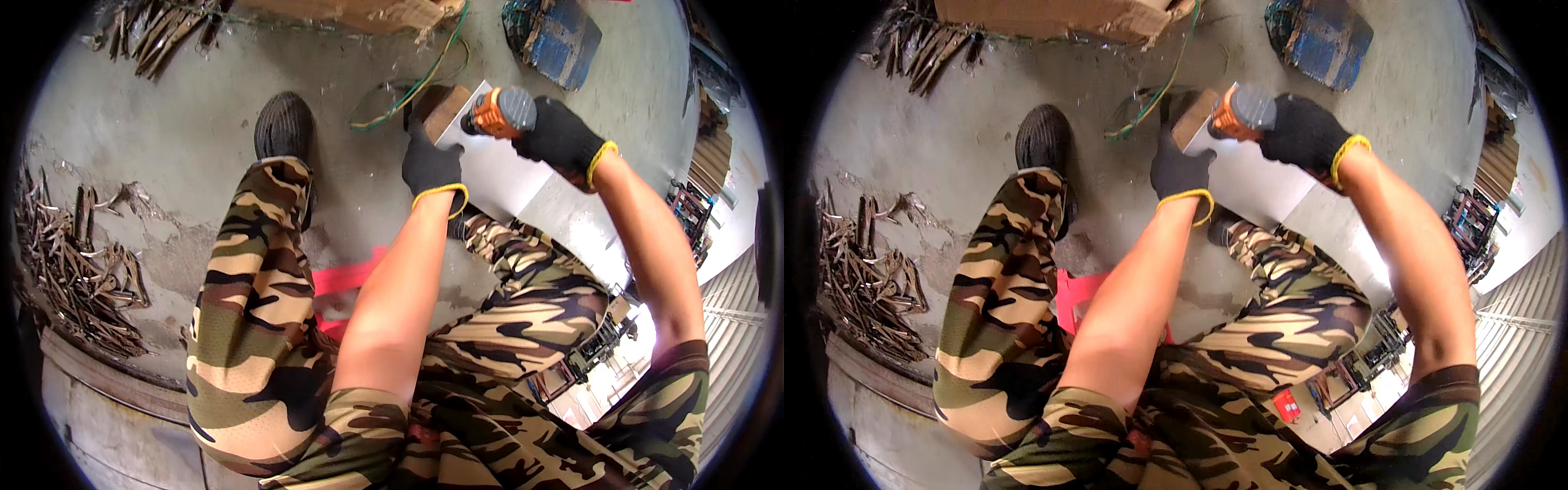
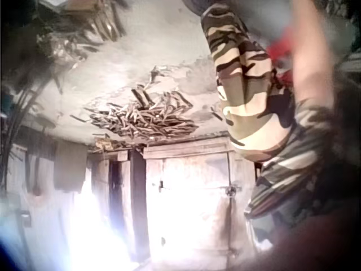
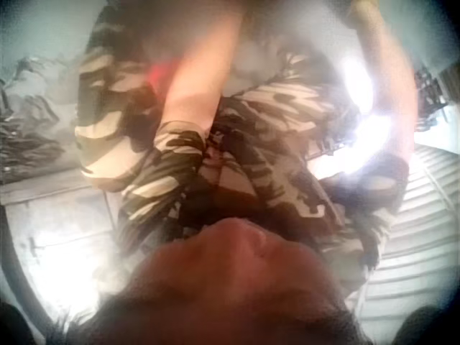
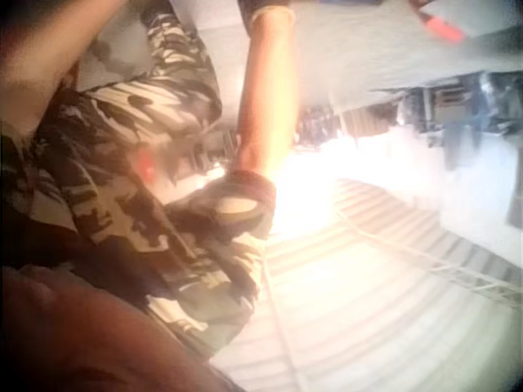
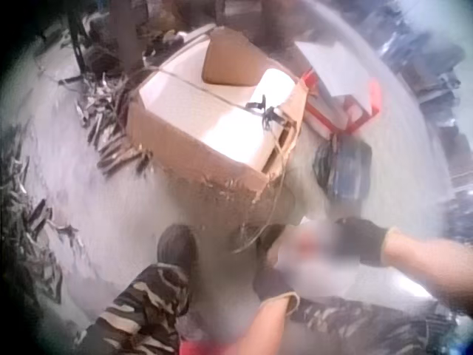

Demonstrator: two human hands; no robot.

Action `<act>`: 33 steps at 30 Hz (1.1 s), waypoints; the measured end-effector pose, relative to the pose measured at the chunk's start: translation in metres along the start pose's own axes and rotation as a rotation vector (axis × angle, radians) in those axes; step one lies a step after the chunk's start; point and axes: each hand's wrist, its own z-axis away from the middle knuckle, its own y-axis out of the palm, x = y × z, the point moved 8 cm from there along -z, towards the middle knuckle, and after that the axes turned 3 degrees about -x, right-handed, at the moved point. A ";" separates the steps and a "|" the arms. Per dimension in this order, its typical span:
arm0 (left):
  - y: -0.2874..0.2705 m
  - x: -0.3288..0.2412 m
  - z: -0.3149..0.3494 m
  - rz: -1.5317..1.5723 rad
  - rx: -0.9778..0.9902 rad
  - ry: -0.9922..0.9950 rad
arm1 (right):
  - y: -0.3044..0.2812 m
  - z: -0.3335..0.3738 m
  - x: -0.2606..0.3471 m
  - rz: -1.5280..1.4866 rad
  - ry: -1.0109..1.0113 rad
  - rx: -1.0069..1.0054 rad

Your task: The person uses a cordless drill to make holes in a white rectangular sheet placed on a wooden block. They repeatedly position the drill, create holes, and reposition the sheet to drill additional holes.

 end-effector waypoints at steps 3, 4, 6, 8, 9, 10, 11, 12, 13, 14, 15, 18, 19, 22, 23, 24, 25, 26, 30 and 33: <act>-0.001 0.002 0.001 -0.006 -0.018 -0.008 | -0.003 -0.002 0.012 0.127 0.031 -0.015; 0.001 -0.001 0.000 -0.009 -0.021 -0.010 | -0.006 -0.001 0.013 0.177 0.007 -0.042; 0.002 0.000 0.002 -0.013 -0.013 -0.020 | 0.002 0.004 0.003 0.190 0.043 -0.081; 0.003 -0.002 0.004 -0.016 0.008 -0.029 | 0.007 0.012 0.001 0.180 0.081 -0.077; 0.003 -0.003 0.004 -0.010 0.007 -0.022 | 0.009 0.017 0.000 0.173 0.065 -0.134; 0.003 -0.003 0.005 -0.005 0.004 -0.014 | 0.009 0.020 0.002 0.164 0.047 -0.192; 0.003 -0.003 0.005 0.000 0.002 -0.005 | 0.009 0.019 0.001 0.158 0.060 -0.176; 0.005 -0.001 0.004 -0.007 0.009 -0.013 | 0.007 0.019 0.001 0.152 0.073 -0.160; 0.005 0.000 0.002 -0.015 0.015 -0.021 | 0.006 0.018 0.003 0.145 0.084 -0.144; 0.005 0.001 0.001 -0.023 0.020 -0.031 | 0.004 0.017 0.006 0.151 0.096 -0.125; 0.005 0.003 0.000 -0.020 0.025 -0.043 | 0.002 0.015 0.010 0.156 0.106 -0.106; 0.002 0.004 0.000 -0.015 0.027 -0.056 | 0.008 0.012 0.009 0.174 0.090 -0.101; 0.004 0.001 0.001 -0.010 0.022 -0.042 | 0.007 0.015 0.010 0.185 0.086 -0.110; 0.004 -0.001 0.002 -0.012 0.010 -0.034 | 0.002 0.031 0.015 0.122 0.150 -0.173; 0.003 -0.001 0.001 -0.019 0.002 -0.039 | 0.005 0.029 0.014 0.133 0.132 -0.182; 0.001 -0.002 0.001 -0.012 -0.006 -0.034 | 0.005 0.030 0.015 0.129 0.137 -0.192; 0.001 -0.002 0.001 -0.006 -0.008 -0.027 | 0.007 0.033 0.016 0.125 0.148 -0.201; 0.002 -0.002 0.002 0.000 -0.009 -0.020 | 0.009 0.036 0.018 0.121 0.159 -0.211; 0.007 -0.001 0.002 -0.009 0.025 -0.032 | 0.017 0.044 0.011 0.130 0.155 -0.244; 0.002 0.015 -0.005 -0.028 -0.028 -0.004 | 0.043 0.045 0.007 0.152 0.008 -0.313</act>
